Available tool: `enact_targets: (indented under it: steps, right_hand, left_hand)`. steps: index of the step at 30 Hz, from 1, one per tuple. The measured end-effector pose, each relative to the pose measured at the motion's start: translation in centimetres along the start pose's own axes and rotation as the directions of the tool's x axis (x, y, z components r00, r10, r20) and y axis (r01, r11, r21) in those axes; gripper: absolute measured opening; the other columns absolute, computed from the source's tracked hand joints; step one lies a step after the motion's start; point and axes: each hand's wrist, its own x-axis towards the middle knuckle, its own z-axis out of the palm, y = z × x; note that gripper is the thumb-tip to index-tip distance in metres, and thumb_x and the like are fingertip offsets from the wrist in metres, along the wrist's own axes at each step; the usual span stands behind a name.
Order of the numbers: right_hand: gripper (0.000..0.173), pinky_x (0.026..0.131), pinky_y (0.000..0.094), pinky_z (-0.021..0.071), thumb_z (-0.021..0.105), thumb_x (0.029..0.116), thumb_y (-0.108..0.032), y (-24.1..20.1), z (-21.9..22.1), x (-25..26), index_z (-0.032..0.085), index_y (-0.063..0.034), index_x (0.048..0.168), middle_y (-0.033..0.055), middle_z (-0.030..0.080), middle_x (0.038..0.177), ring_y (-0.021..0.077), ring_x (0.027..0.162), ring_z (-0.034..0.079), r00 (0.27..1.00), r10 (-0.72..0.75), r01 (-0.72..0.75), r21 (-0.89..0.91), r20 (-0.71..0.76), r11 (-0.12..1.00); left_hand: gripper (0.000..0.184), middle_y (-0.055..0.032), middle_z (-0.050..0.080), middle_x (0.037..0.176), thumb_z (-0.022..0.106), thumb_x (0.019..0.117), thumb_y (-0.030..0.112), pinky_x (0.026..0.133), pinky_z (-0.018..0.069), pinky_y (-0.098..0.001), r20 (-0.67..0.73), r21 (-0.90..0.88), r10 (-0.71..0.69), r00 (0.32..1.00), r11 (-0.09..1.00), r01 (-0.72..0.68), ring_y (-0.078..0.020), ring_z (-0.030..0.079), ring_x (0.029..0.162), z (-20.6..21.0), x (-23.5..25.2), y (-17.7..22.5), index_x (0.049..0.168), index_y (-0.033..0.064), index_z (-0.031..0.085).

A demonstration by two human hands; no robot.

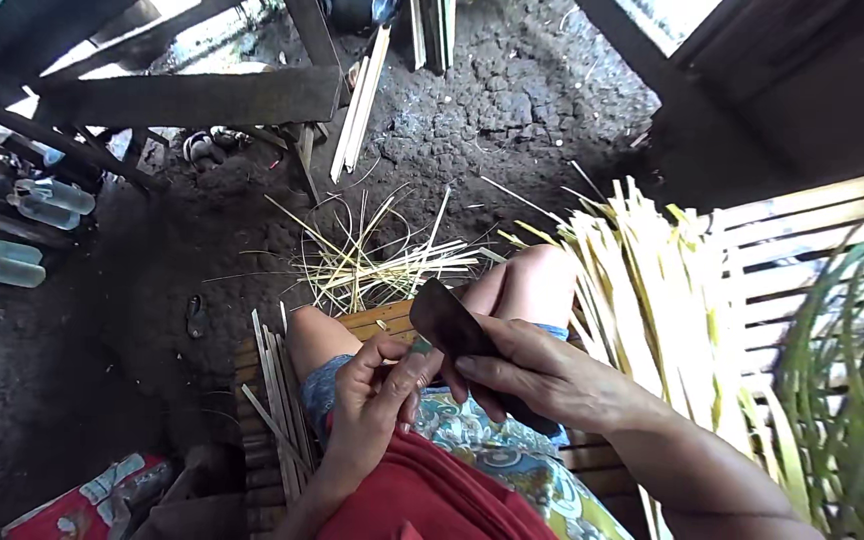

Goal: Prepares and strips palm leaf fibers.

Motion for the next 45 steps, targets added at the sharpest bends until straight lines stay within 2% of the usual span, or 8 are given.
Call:
enact_targets:
  steps: [21, 27, 30, 37, 39, 41, 43, 45]
  right_hand:
    - [0.009, 0.042, 0.0116, 0.0448, 0.041, 0.1036, -0.007, -2.7, -0.4, 0.0, 0.049, -0.0094, 0.108, -0.0062, 0.053, 0.066, -0.003, 0.047, 0.049, 0.978, 0.132, -0.126, -0.043, 0.163, 0.991]
    - [0.006, 0.044, 0.0122, 0.0472, 0.042, 0.1055, -0.008, -1.1, 0.9, 0.5, 0.045, -0.0107, 0.11, -0.0054, 0.054, 0.068, -0.0025, 0.048, 0.051, 0.976, 0.124, -0.139, 0.073, 0.177, 0.988]
    - [0.012, 0.049, 0.015, 0.0524, 0.041, 0.1064, -0.009, -0.6, 0.6, 1.3, 0.044, -0.0109, 0.118, -0.003, 0.059, 0.074, 0.0007, 0.053, 0.057, 0.97, 0.13, -0.154, 0.105, 0.205, 0.982]
    - [0.042, 0.056, 0.0157, 0.053, 0.054, 0.1059, -0.017, -0.2, -1.0, 2.7, 0.037, -0.0112, 0.144, -0.0013, 0.061, 0.077, -0.0008, 0.058, 0.06, 0.964, 0.195, -0.147, -0.253, 0.178, 0.956]
    - [0.039, 0.061, 0.0142, 0.0529, 0.055, 0.1053, -0.031, 0.5, -1.8, 2.9, 0.045, -0.012, 0.138, -0.0052, 0.062, 0.081, -0.0036, 0.065, 0.06, 0.984, 0.122, -0.077, -0.307, 0.129, 0.949]
    - [0.029, 0.056, 0.0136, 0.0501, 0.058, 0.1027, -0.039, 1.2, -1.6, 2.8, 0.059, -0.0134, 0.114, -0.01, 0.061, 0.074, -0.0051, 0.062, 0.058, 0.999, 0.008, -0.021, -0.418, -0.033, 0.908]
    - [0.029, 0.053, 0.0131, 0.0456, 0.06, 0.0993, -0.044, 1.6, -0.8, 2.9, 0.065, -0.0156, 0.097, -0.0122, 0.058, 0.068, -0.0064, 0.058, 0.054, 0.985, -0.076, -0.012, -0.498, -0.156, 0.867]
    - [0.036, 0.052, 0.0129, 0.0409, 0.064, 0.0959, -0.046, 2.2, 0.2, 3.3, 0.068, -0.0128, 0.081, -0.009, 0.056, 0.066, -0.0054, 0.058, 0.051, 0.957, -0.192, 0.041, -0.558, -0.215, 0.829]
  left_hand:
    - [0.007, 0.0045, 0.066, 0.084, 0.063, 0.1005, 0.01, 0.051, 0.0465, -0.0102, 0.055, -0.038, 0.072, 0.996, 0.997, -0.07, 0.0062, 0.053, 0.058, 0.4, -1.1, 0.0, 0.095, 0.0088, 0.067]
    - [0.006, 0.0061, 0.064, 0.072, 0.063, 0.1004, 0.011, 0.051, 0.0468, -0.0108, 0.045, -0.073, 0.029, 0.999, 0.997, -0.026, 0.0057, 0.055, 0.057, 0.3, -1.5, -0.1, 0.095, 0.0103, 0.067]
    - [0.007, 0.0055, 0.064, 0.068, 0.065, 0.0997, 0.012, 0.048, 0.0476, -0.0113, 0.011, -0.063, 0.033, 0.999, 0.997, -0.032, 0.0047, 0.055, 0.053, 0.1, -1.1, -0.1, 0.094, 0.0099, 0.066]
    - [0.004, 0.0025, 0.066, 0.069, 0.066, 0.0979, 0.008, 0.047, 0.0475, -0.0125, -0.063, -0.079, -0.083, 0.995, 0.994, 0.078, 0.0028, 0.055, 0.049, -0.2, 0.1, -1.1, 0.1, 0.0096, 0.07]
    - [0.019, 0.0051, 0.068, 0.074, 0.062, 0.1018, 0.034, 0.051, 0.051, -0.0145, 0.1, -0.071, -0.13, 0.986, 0.988, 0.138, 0.0019, 0.059, 0.055, -1.9, 0.8, -1.1, 0.108, 0.0162, 0.068]
    - [0.062, 0.0106, 0.071, 0.083, 0.044, 0.0884, 0.077, 0.061, 0.0566, -0.0178, 0.177, 0.039, -0.065, 0.982, 0.997, 0.06, 0.0024, 0.065, 0.068, -3.4, 2.2, -1.9, 0.112, 0.0256, 0.068]
    - [0.064, 0.0177, 0.071, 0.088, 0.03, 0.085, 0.086, 0.076, 0.0559, -0.0193, 0.006, 0.077, 0.014, 1.0, 0.997, -0.014, 0.0046, 0.067, 0.084, -2.4, 3.7, -2.6, 0.096, 0.0355, 0.068]
    - [0.064, 0.0165, 0.061, 0.08, 0.021, 0.0979, 0.075, 0.074, 0.0493, -0.016, -0.003, -0.142, 0.061, 0.998, 0.988, -0.061, 0.0033, 0.06, 0.083, -0.5, 5.4, -3.2, 0.078, 0.0317, 0.064]
